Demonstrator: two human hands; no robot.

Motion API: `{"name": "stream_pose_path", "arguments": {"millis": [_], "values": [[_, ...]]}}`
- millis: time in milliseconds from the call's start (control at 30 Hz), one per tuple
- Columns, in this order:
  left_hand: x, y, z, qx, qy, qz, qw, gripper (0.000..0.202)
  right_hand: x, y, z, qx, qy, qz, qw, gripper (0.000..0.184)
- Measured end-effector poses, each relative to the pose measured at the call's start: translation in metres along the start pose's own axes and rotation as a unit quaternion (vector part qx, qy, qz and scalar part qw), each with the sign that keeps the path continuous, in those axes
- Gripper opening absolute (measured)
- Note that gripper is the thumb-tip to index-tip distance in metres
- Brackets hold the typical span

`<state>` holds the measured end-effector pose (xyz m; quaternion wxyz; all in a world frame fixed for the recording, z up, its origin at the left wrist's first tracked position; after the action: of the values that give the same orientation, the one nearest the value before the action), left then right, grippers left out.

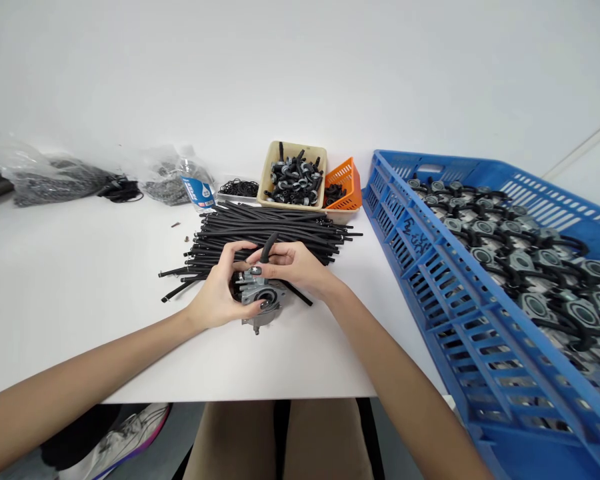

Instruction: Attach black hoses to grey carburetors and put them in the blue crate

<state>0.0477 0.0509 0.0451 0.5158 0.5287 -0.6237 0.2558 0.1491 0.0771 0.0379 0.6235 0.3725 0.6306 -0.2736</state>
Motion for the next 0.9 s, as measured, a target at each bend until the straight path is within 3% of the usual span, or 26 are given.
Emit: {"name": "stream_pose_path", "arguments": {"millis": [167,300,633,900], "values": [[-0.002,0.001,0.001,0.006,0.007,-0.002,1.000,0.078,0.005,0.002,0.001,-0.034,-0.009,-0.030,0.999,0.042],[-0.004,0.003,0.000,0.012,0.014,-0.001,1.000,0.077,0.010,0.008,0.004,-0.034,-0.026,-0.056,0.998,0.031],[0.000,0.000,0.001,0.002,-0.004,0.009,1.000,0.077,-0.001,-0.004,0.002,-0.047,0.006,0.015,0.999,0.036],[-0.003,0.002,0.001,0.002,-0.006,0.009,1.000,0.078,0.001,0.001,0.005,-0.056,-0.017,-0.065,0.996,0.033]]}}
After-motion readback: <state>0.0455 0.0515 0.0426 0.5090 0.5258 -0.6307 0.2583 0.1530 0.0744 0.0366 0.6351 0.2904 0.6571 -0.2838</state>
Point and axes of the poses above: each hand's wrist, its own z-axis away from the middle knuckle, its own y-axis out of the back of the hand, x = y × z, the point moved 9 cm from there along -z, towards the middle knuckle, and after that the axes turned 15 degrees about z, right-handed, at the moved point
